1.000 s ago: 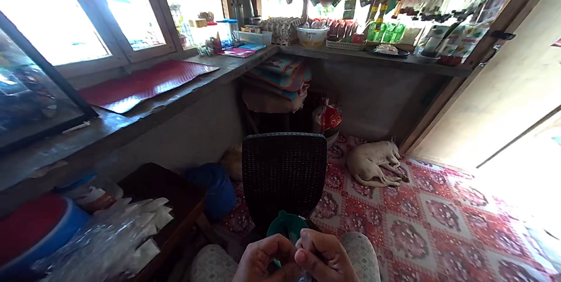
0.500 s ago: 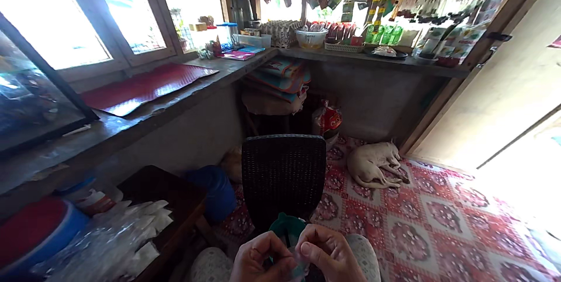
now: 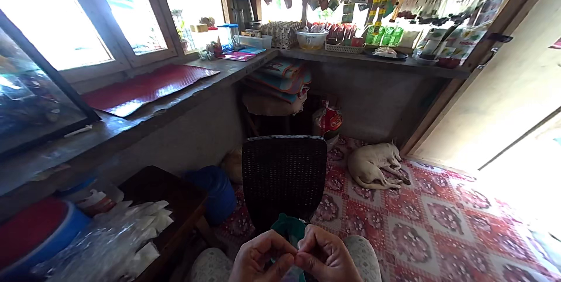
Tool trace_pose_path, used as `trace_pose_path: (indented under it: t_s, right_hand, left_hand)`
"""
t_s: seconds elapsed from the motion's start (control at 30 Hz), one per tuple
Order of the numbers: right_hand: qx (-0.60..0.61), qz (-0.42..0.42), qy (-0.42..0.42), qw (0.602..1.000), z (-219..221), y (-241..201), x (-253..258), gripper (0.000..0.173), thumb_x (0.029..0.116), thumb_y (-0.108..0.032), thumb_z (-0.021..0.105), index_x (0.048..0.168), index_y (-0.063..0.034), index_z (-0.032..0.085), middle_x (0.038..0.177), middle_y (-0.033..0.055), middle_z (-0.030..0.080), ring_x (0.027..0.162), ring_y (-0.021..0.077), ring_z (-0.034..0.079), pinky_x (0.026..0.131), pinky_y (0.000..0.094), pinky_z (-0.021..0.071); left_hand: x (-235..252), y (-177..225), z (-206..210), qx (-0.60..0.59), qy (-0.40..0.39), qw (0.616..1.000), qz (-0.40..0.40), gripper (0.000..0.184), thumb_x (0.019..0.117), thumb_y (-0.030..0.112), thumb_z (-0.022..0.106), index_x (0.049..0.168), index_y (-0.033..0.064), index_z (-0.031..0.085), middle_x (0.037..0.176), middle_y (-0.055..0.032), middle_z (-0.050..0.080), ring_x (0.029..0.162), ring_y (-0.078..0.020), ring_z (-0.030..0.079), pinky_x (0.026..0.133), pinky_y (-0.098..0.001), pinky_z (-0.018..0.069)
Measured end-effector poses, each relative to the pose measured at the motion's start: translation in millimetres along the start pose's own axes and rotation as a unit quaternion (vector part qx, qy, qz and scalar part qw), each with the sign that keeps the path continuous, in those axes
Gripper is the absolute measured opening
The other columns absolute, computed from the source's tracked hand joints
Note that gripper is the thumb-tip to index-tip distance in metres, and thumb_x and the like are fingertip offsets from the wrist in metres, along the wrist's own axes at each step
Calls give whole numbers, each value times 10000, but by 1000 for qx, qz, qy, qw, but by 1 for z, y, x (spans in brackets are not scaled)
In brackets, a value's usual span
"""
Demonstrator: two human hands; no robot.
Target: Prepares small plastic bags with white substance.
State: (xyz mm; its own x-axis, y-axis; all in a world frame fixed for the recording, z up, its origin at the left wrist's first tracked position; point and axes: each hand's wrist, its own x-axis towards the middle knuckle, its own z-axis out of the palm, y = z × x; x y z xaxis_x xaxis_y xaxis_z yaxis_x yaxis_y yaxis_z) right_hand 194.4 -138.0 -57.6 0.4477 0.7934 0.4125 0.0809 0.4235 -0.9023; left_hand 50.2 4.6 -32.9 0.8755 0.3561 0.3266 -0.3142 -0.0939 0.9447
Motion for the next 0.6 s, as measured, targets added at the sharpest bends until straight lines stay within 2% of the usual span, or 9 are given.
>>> trace_pose_path:
  t_s: [0.17, 0.23, 0.27, 0.33, 0.4, 0.53, 0.6]
  right_hand:
    - [2, -12, -11, 1000, 1, 4, 1, 213, 980, -182, 704, 846, -53, 601, 770, 1, 575, 668, 29, 540, 601, 186, 462]
    - [-26, -16, -30, 999, 0, 5, 2, 247, 1021, -200, 642, 854, -19, 633, 793, 15, 576, 700, 35, 539, 628, 191, 458]
    - [-50, -11, -43, 998, -1, 4, 3, 236, 1028, -190, 629, 895, 2, 662, 835, 31, 602, 736, 43, 563, 657, 194, 483]
    - [-91, 17, -69, 993, -5, -1, 4, 177, 1019, -131, 631, 1008, 32, 699, 927, 68, 667, 815, 70, 636, 740, 226, 557]
    - [-86, 57, -78, 992, -6, -6, 4, 142, 993, -66, 648, 1071, 41, 701, 948, 72, 719, 829, 82, 688, 780, 260, 596]
    - [-12, 55, -26, 998, -1, -3, 1, 102, 933, -4, 705, 1028, 31, 700, 915, 56, 742, 804, 87, 706, 764, 269, 609]
    - [11, 40, 0, 999, 0, -2, 2, 100, 903, 22, 728, 1001, 19, 708, 921, 49, 747, 804, 79, 705, 764, 266, 610]
  left_hand:
    - [0, 0, 0, -7, -2, 1000, -14, 96, 922, -18, 701, 1017, -10, 709, 931, -46, 727, 814, -101, 691, 778, -285, 603]
    - [0, -1, 0, 9, 4, 1000, -11, 83, 923, -17, 701, 1006, -13, 705, 923, -46, 723, 806, -104, 690, 772, -287, 605]
    - [0, -1, -1, 25, 9, 1000, -6, 82, 924, -16, 700, 1006, -13, 704, 924, -49, 722, 807, -107, 693, 771, -288, 609]
    - [2, -1, -4, 70, 17, 997, 2, 78, 929, 8, 705, 1005, -8, 713, 931, -54, 718, 819, -114, 691, 770, -287, 606]
    - [3, 0, -8, 104, 16, 994, 6, 82, 943, 42, 704, 1014, 8, 725, 941, -52, 708, 837, -118, 683, 776, -286, 600]
    - [4, 1, -7, 105, 7, 994, -13, 267, 940, 126, 735, 1168, 8, 664, 957, -32, 698, 843, -110, 675, 756, -291, 591]
    - [3, -1, -9, 117, -1, 993, -26, 193, 936, 121, 736, 1092, 18, 688, 946, -26, 722, 854, -106, 690, 777, -290, 593]
